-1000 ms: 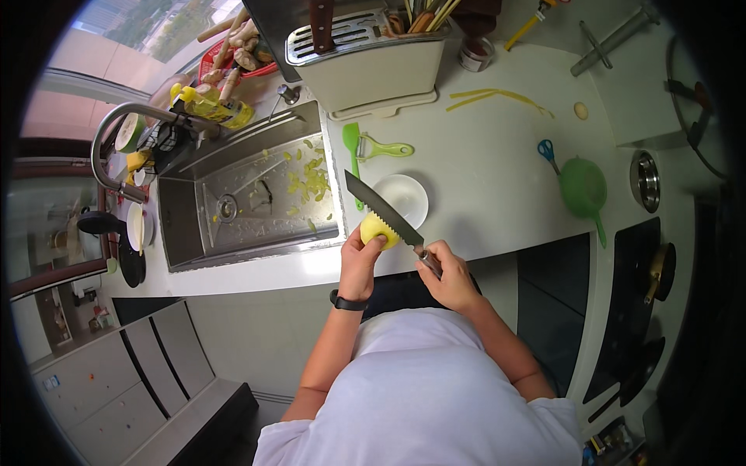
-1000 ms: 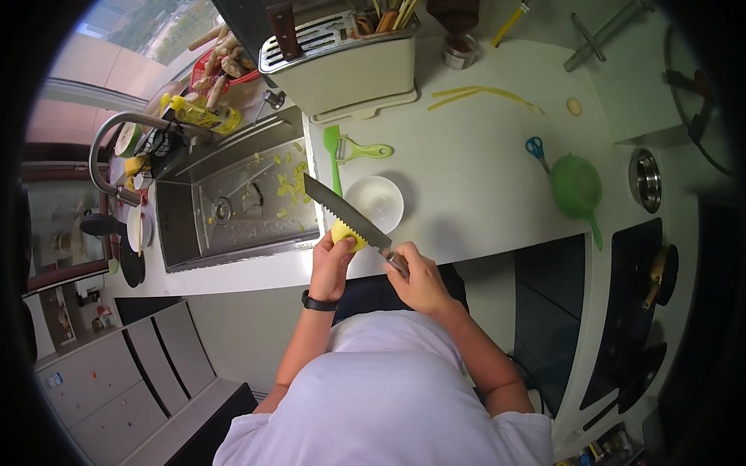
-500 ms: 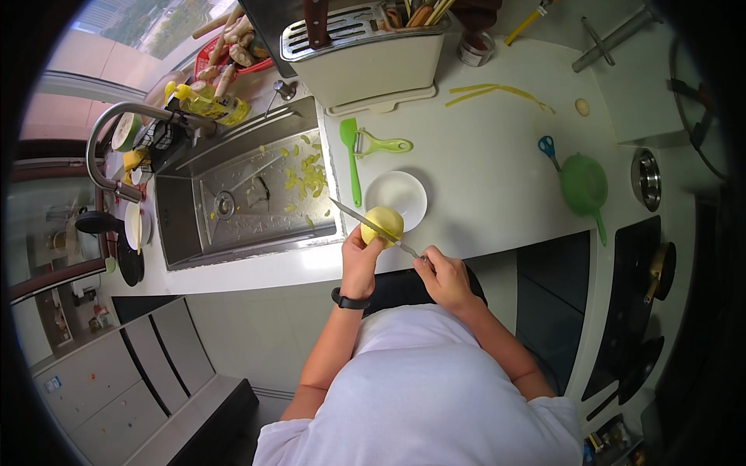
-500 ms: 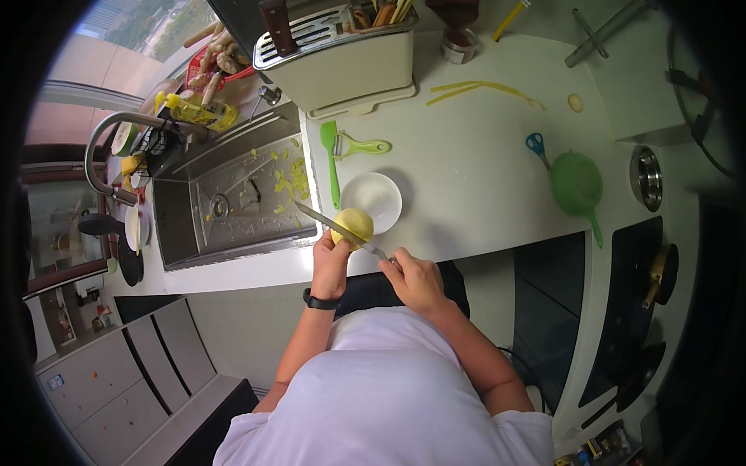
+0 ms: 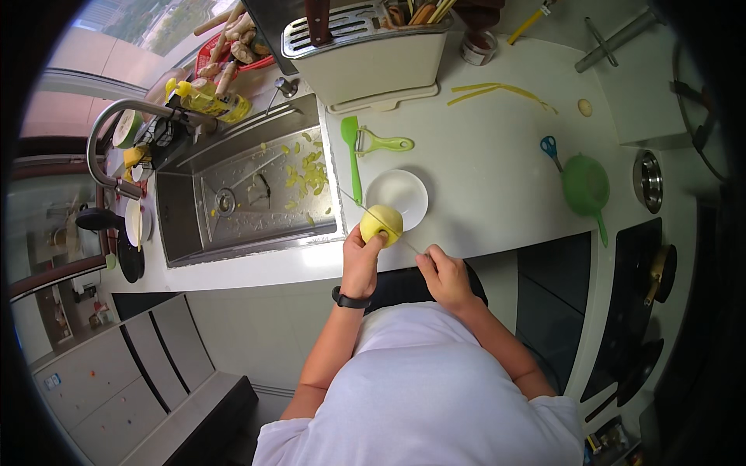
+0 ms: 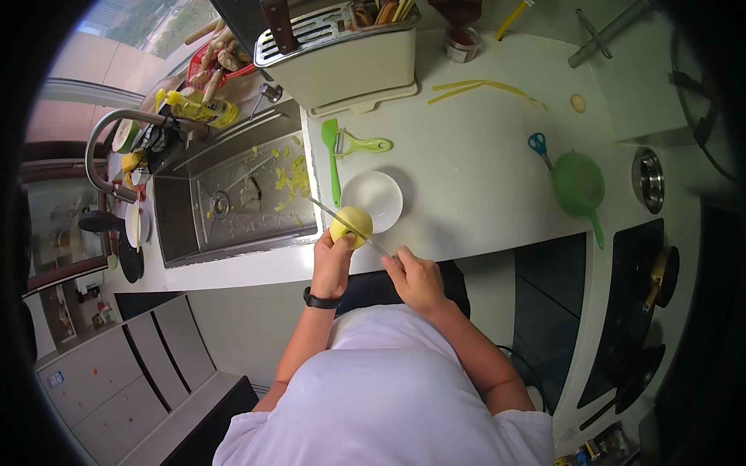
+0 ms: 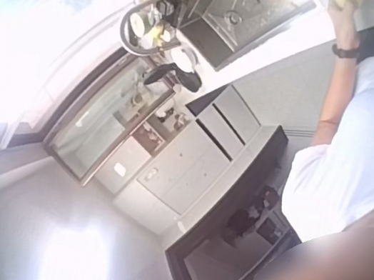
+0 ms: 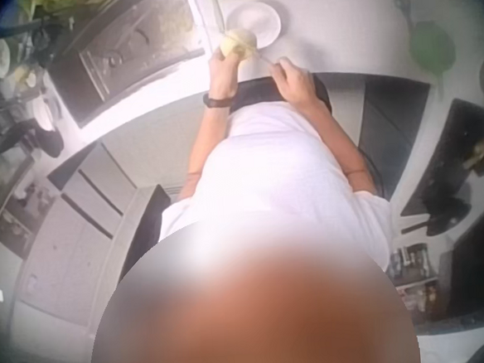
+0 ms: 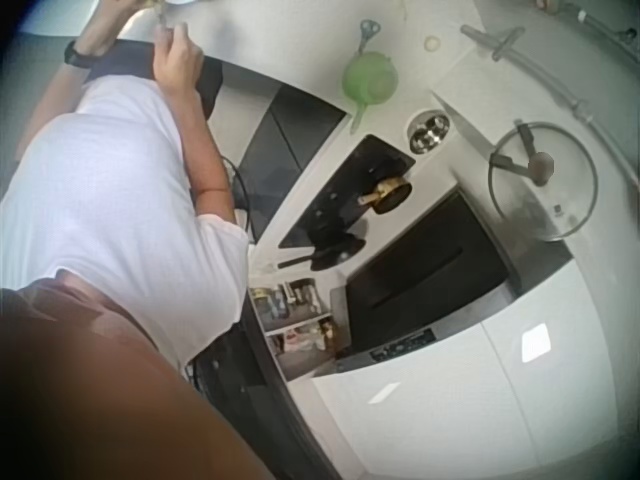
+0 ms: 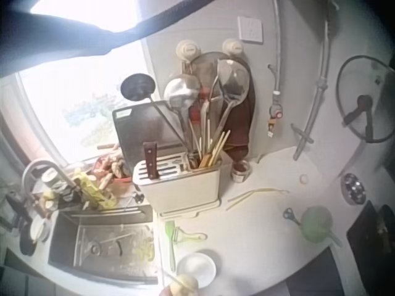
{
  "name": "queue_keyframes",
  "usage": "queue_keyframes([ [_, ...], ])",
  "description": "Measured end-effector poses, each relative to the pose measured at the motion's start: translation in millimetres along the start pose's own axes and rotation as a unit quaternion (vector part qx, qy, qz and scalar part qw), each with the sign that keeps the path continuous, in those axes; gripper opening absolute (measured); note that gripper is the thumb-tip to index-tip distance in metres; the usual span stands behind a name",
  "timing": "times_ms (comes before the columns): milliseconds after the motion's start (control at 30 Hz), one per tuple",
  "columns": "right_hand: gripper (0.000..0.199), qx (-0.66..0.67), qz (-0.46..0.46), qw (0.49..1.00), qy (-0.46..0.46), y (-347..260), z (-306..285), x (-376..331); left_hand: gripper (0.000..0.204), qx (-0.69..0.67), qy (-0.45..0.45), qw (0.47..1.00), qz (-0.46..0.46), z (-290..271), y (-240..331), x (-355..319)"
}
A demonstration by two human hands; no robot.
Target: The person peels a green apple using a green peeler over a kitchen sink, then retrieves a white bowl from a drawer. The person slices the peeled apple into wedges and places them into the bowl. Finally, the person washes the knife and hands under running water.
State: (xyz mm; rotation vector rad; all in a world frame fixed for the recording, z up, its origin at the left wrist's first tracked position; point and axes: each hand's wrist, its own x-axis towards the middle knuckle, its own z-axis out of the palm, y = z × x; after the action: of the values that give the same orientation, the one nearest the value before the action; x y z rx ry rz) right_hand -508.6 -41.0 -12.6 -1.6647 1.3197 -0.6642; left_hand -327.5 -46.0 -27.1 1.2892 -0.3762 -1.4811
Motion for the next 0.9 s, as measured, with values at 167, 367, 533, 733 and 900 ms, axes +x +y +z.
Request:
queue_keyframes([
  [167, 0.035, 0.081, 0.044, 0.996, -0.010, 0.4, 1.7, -0.9, 0.035, -0.039, -0.009, 0.999, -0.021, 2.8, 4.8, -3.2],
  [367, 0.040, 0.188, 0.115, 0.975, -0.042, 1.0, 0.5, -1.1, 0.038, -0.044, -0.023, 0.998, -0.031, 2.7, 4.9, -2.5],
  [533, 0.044, 0.250, 0.172, 0.950, -0.080, -6.1, -6.3, 1.3, 0.038, -0.043, -0.034, 0.998, -0.036, 2.4, 6.0, -4.7],
  [733, 0.046, 0.292, 0.205, 0.928, -0.111, -5.6, -5.9, 0.1, 0.036, -0.051, -0.035, 0.997, -0.038, 2.0, 3.4, -6.6],
  [900, 0.047, 0.308, 0.209, 0.921, -0.114, -6.5, -3.7, -0.9, 0.032, -0.064, -0.042, 0.996, -0.040, 1.8, 4.4, -9.0],
])
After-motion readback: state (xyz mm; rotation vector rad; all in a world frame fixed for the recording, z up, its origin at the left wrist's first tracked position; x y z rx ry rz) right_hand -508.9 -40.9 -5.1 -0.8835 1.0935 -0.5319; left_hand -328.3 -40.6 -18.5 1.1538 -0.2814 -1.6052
